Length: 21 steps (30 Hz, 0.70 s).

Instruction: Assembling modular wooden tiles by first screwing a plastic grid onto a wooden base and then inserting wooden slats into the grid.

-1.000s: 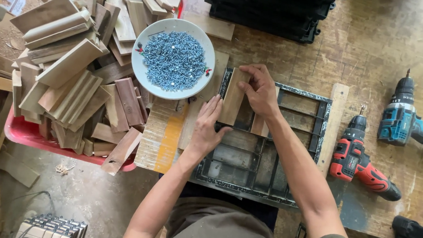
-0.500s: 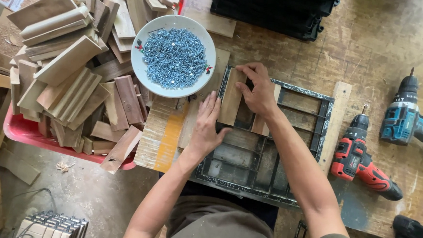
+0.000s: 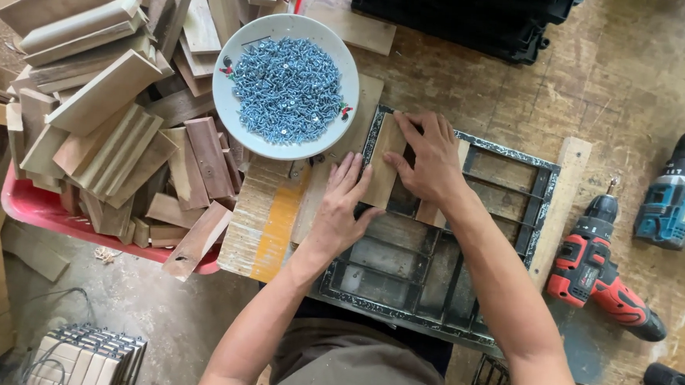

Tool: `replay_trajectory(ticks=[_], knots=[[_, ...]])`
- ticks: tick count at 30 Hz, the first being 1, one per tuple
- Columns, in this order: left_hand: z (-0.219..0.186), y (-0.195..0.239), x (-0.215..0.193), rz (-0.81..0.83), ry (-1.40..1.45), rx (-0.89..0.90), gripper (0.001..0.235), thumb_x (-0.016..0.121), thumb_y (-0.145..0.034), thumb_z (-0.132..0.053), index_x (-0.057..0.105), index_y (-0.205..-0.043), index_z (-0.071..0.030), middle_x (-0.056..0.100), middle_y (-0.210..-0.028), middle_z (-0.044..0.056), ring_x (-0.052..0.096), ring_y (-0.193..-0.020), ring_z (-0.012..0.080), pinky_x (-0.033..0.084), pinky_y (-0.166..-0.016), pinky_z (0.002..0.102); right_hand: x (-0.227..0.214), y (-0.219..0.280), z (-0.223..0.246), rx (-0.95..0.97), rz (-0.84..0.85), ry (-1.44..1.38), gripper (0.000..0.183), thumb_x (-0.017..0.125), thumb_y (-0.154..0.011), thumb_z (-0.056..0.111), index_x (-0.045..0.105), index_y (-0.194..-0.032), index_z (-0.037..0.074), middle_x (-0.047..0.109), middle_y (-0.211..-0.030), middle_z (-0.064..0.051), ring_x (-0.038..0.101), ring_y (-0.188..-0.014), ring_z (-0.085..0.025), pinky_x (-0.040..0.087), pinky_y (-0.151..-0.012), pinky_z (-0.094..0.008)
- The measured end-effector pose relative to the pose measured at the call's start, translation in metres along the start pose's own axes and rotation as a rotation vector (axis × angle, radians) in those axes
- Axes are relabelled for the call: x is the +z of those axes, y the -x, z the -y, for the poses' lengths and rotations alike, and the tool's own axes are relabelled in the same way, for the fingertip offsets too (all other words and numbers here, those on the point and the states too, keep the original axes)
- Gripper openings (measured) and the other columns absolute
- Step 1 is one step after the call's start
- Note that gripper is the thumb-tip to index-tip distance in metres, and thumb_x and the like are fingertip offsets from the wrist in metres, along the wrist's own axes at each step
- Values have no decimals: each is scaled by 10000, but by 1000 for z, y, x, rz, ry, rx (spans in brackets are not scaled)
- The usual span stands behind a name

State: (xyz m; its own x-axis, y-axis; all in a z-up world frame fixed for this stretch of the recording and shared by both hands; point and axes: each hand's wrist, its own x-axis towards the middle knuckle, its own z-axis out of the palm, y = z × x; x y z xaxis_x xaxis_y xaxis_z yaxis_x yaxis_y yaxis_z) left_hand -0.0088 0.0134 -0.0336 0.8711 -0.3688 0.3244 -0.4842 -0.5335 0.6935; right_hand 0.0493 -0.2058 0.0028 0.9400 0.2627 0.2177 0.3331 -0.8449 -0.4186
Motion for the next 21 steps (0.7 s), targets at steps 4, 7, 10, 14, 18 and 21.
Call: replay_trajectory(ticks=[4, 7, 10, 14, 18, 21], knots=[[-12, -6, -11, 26, -25, 4, 775, 865, -796, -324, 565, -1439, -12, 368, -1640, 180, 356, -1511, 369, 307, -1219, 573, -2, 3, 14, 17, 49, 103, 714, 610, -985, 544, 514, -1517, 78, 468, -1311, -135, 441, -1349, -393, 272, -1187, -582], [-19, -12, -12, 92, -164, 75, 869, 862, -774, -392, 508, -1505, -85, 388, -1617, 206, 352, -1505, 396, 296, -1214, 625, -8, -2, 26, 26, 72, 206, 715, 563, -1007, 540, 496, -1533, 60, 471, -1369, -162, 411, -1407, -411, 235, -1191, -621], [-24, -12, -11, 71, -156, 67, 694, 775, -888, -429, 569, -1461, -97, 430, -1583, 226, 390, -1481, 407, 330, -1196, 599, -9, 1, 29, 18, 111, 310, 692, 412, -1065, 526, 456, -1551, 35, 458, -1436, -190, 367, -1448, -417, 161, -1208, -654], [-29, -10, -10, 63, -143, 19, 599, 748, -912, -415, 615, -1416, -119, 426, -1582, 231, 376, -1489, 403, 322, -1204, 572, -44, -17, 37, 71, 127, 100, 650, 404, -1082, 414, 354, -1590, 12, 516, -1419, -219, 393, -1441, -429, 163, -1195, -677], [-27, -8, -12, 107, -81, 57, 655, 774, -942, -276, 489, -1500, -87, 299, -1631, 282, 268, -1538, 458, 276, -1237, 628, -74, -65, 35, 24, -456, -212, 443, 331, -1151, 302, 508, -1475, 57, 699, -1285, -129, 651, -1090, -267, 473, -933, -430], [-32, -7, -16, 125, -104, 55, 709, 725, -969, -396, 426, -1545, -112, 271, -1648, 277, 247, -1550, 459, 266, -1241, 633, -22, -101, 36, 189, -599, -195, 661, 149, -1105, 569, 462, -1453, 104, 618, -1237, -97, 592, -1128, -222, 485, -938, -389]])
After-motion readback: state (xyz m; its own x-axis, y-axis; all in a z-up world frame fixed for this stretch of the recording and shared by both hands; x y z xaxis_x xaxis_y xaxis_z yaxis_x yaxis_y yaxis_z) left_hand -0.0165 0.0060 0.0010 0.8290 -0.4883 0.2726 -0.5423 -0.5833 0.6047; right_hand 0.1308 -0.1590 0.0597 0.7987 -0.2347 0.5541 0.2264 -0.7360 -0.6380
